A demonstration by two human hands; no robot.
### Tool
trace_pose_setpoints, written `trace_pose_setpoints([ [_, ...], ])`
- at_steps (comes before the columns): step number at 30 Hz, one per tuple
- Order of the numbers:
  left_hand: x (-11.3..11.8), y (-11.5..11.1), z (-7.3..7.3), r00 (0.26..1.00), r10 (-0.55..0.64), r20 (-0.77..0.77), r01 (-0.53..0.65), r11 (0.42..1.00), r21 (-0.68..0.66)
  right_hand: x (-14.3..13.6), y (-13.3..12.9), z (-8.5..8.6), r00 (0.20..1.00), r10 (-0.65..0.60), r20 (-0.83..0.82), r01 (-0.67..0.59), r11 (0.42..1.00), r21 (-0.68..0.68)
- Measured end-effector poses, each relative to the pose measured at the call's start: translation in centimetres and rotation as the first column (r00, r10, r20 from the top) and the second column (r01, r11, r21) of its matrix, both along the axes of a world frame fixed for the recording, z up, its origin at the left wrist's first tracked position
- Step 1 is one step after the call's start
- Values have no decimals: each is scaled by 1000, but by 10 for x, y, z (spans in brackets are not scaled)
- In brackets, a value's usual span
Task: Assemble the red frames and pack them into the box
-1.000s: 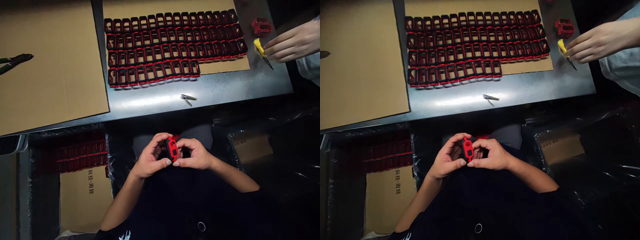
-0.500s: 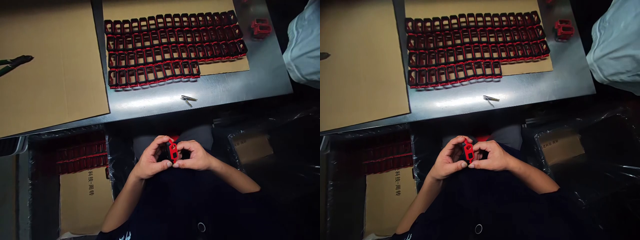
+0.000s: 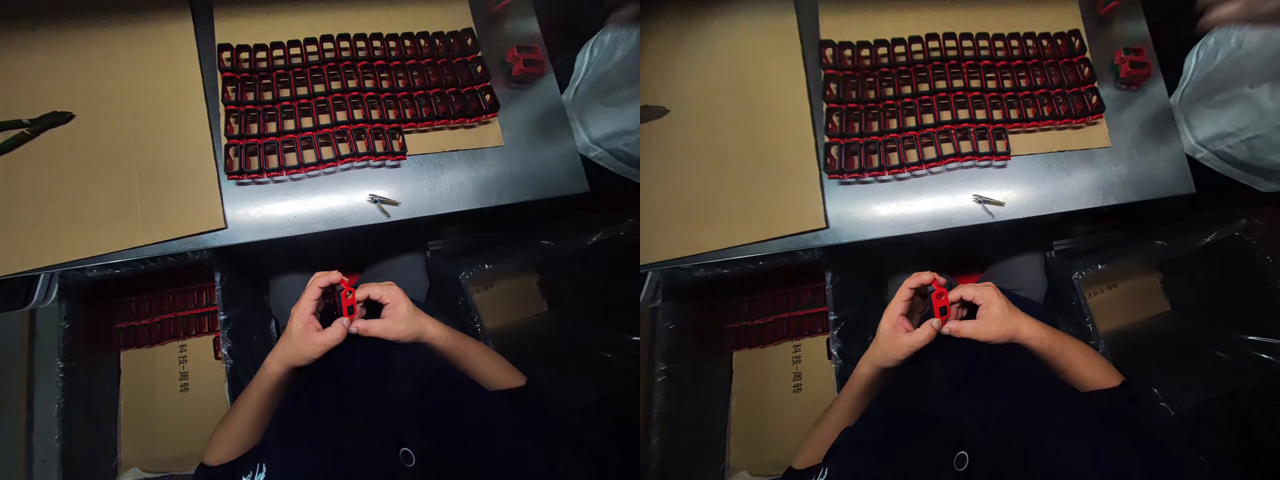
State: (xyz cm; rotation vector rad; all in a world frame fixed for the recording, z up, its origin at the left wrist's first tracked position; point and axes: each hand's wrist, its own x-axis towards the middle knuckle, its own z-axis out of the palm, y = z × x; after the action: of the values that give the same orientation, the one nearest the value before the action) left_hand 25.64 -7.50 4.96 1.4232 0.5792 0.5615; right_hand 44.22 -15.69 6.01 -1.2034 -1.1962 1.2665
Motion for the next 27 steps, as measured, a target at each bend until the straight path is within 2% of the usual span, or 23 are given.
trace_pose_setpoints([
  [3,-1,-1,2,999,29,-22,-30,999,-28,2,2,3,997,30,-65,-32,999,-32],
  [6,-1,-1,2,999,39,-34,-43,993,-112,5,4,3,976,33,-216,-56,993,-104],
  [10,0,-4,1,999,8,-40,-15,986,-163,7,7,2,923,-86,-374,-29,956,-292],
  [13,1,-5,1,998,-19,-57,15,998,-66,6,10,3,914,-154,-375,-10,916,-400],
  [16,1,-4,1,993,-43,-106,54,993,103,6,11,6,919,-157,-361,-20,897,-441],
  [21,0,2,-1,989,-48,-143,97,927,363,9,9,14,927,-131,-351,-46,890,-454],
  [24,0,7,-2,990,-17,-140,72,913,402,8,8,16,929,-133,-345,-49,881,-470],
  [27,1,11,2,983,26,-182,37,942,334,6,5,14,920,-160,-357,-17,895,-446],
])
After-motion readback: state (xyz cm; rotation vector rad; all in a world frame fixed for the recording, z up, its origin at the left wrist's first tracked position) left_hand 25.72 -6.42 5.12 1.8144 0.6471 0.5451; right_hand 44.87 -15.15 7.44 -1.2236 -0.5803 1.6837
